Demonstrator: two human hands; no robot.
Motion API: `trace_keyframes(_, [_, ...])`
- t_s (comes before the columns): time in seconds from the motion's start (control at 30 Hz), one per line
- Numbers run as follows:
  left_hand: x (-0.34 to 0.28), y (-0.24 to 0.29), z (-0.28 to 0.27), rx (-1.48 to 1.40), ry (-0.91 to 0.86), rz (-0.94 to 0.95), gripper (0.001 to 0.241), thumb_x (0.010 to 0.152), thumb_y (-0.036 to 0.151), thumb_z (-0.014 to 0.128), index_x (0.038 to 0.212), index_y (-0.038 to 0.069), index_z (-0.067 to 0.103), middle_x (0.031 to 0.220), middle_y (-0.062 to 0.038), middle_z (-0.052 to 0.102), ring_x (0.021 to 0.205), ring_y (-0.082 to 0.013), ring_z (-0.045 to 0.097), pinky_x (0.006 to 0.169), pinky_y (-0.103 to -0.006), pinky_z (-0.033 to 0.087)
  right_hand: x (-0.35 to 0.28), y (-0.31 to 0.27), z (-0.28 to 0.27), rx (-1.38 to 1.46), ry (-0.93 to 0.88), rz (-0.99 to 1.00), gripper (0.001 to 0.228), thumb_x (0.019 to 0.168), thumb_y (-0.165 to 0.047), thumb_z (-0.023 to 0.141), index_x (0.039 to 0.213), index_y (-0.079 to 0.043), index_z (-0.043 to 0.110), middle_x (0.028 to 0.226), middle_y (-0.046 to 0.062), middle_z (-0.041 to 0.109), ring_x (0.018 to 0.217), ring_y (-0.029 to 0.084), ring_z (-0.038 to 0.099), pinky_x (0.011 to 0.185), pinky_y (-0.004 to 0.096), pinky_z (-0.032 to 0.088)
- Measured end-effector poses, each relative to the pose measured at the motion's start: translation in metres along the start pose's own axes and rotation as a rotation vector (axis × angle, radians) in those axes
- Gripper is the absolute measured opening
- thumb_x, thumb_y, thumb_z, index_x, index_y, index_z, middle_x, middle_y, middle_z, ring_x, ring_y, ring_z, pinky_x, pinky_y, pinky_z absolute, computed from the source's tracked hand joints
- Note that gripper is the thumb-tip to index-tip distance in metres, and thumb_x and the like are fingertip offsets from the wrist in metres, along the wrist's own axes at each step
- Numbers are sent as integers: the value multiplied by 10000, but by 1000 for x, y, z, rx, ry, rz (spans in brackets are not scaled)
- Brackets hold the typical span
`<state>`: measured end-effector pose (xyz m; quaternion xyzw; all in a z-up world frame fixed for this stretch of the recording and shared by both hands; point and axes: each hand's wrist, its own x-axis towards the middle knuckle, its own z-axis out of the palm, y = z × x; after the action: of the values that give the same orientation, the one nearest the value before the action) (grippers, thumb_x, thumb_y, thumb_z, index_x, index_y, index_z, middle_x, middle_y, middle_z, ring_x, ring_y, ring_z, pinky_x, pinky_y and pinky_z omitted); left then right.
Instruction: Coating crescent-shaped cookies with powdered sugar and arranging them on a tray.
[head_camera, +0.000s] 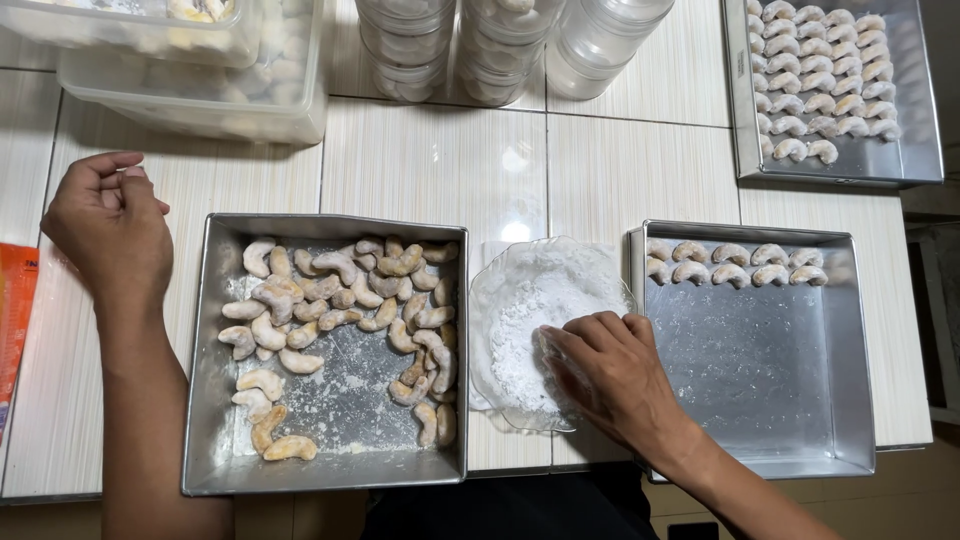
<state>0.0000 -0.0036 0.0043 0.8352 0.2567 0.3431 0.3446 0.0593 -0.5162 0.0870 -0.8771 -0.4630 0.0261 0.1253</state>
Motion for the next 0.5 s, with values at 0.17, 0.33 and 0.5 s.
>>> trace_keyframes(0.17, [0, 0, 0, 23, 17, 14, 194, 1115, -17, 569, 1186, 6, 747, 851, -74, 709, 708, -146, 712, 623, -253, 513, 2, 3, 6, -66, 62, -2, 232, 959, -180, 660, 1186, -139, 681, 975, 30, 675, 862, 225, 595, 780, 388, 365])
trace_keyframes(0.33, [0, -4, 1, 6, 18, 25, 173, 1124, -23, 585, 1182, -2, 746, 857, -88, 703, 702, -163, 713, 615, -254, 510, 4, 17, 0, -2, -49, -103, 464, 898, -33, 593, 1336, -187, 611, 1169, 101, 612, 1022, 289, 577, 818, 422, 377])
trace_keyframes(0.5, [0, 0, -1, 41, 18, 24, 179, 1120, -3, 587, 1186, 10, 752, 848, -78, 713, 710, -160, 723, 621, -258, 520, 14, 27, -2, -79, -222, -185, 344, 906, -11, 536, 1189, -163, 660, 1339, 130, 560, 1178, 299, 528, 887, 449, 397])
